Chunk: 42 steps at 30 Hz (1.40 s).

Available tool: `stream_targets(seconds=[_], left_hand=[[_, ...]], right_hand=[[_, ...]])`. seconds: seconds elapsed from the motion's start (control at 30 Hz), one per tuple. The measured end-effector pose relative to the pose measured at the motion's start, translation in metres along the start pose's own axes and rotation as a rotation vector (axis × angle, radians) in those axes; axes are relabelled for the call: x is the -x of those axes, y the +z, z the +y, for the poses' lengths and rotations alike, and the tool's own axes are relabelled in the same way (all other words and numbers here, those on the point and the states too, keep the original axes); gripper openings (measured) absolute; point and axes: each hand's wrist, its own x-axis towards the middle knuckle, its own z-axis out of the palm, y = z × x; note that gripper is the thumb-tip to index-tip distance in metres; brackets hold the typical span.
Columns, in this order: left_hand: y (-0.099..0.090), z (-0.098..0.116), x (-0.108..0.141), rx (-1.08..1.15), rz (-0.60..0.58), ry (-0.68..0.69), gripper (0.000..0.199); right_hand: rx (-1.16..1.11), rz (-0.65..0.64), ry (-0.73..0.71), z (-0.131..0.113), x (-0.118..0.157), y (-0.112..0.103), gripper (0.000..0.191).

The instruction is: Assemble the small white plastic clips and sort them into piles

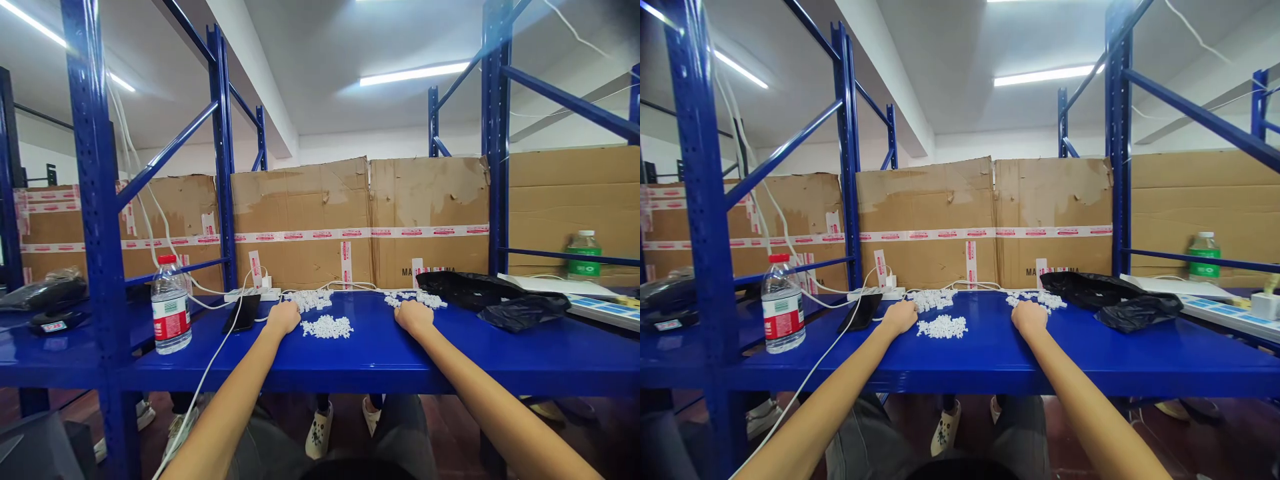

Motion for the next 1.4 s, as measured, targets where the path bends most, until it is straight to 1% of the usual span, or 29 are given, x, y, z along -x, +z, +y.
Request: stream_targets(seconds=[0.1,0.17,0.27,0.3,0.4,0.47,0.53,0.67,0.8,0.9,1.0,1.1,1.17,1.27,1.33,1.4], left_hand=[[-0.003,-0.001,0.001,0.030,0.000,0.012,0.028],[-0.006,0.001,0.005,0.062,0.022,0.027,0.032],[-0.009,0.012,0.013,0.111,0.071,0.086,0.038],[-0.010,0.017,0.016,0.124,0.072,0.126,0.041],[-0.009,0.031,0.023,0.099,0.037,0.224,0.055],[-0.008,0.036,0.026,0.062,0.028,0.249,0.060],[-0.008,0.038,0.026,0.051,0.030,0.269,0.057],[-0.007,0.038,0.025,0.053,0.016,0.332,0.045],[-0.005,0.040,0.021,0.061,0.011,0.392,0.044],[-0.005,0.043,0.019,0.053,-0.004,0.416,0.043],[-0.005,0.047,0.017,0.053,0.003,0.444,0.042],[-0.003,0.050,0.014,0.097,0.010,0.458,0.042],[-0.001,0.049,0.012,0.149,0.016,0.451,0.042],[0.003,0.046,0.008,0.228,0.045,0.433,0.043],[0.005,0.043,0.004,0.270,0.069,0.438,0.043],[0.007,0.039,0.001,0.310,0.105,0.444,0.044]], right_hand=[[0.016,0.012,-0.046,-0.001,0.004,0.000,0.041],[0.018,0.027,-0.086,-0.005,0.007,0.001,0.042],[0.005,0.056,-0.158,-0.013,0.011,0.003,0.043],[-0.003,0.063,-0.180,-0.017,0.012,0.004,0.043],[-0.035,0.067,-0.204,-0.023,0.013,0.005,0.042],[-0.060,0.069,-0.187,-0.024,0.014,0.004,0.040],[-0.080,0.075,-0.155,-0.024,0.014,0.003,0.039],[-0.082,0.086,-0.111,-0.023,0.017,0.003,0.041],[-0.066,0.098,-0.113,-0.023,0.017,0.002,0.041],[-0.042,0.121,-0.207,-0.023,0.017,0.001,0.042],[-0.009,0.142,-0.379,-0.028,0.020,0.000,0.048],[-0.048,0.177,-0.527,-0.038,0.019,0.003,0.047],[-0.114,0.202,-0.594,-0.049,0.015,0.006,0.044],[-0.230,0.220,-0.632,-0.072,0.002,0.011,0.040],[-0.297,0.211,-0.663,-0.089,-0.008,0.015,0.038],[-0.339,0.180,-0.734,-0.104,-0.016,0.018,0.031]])
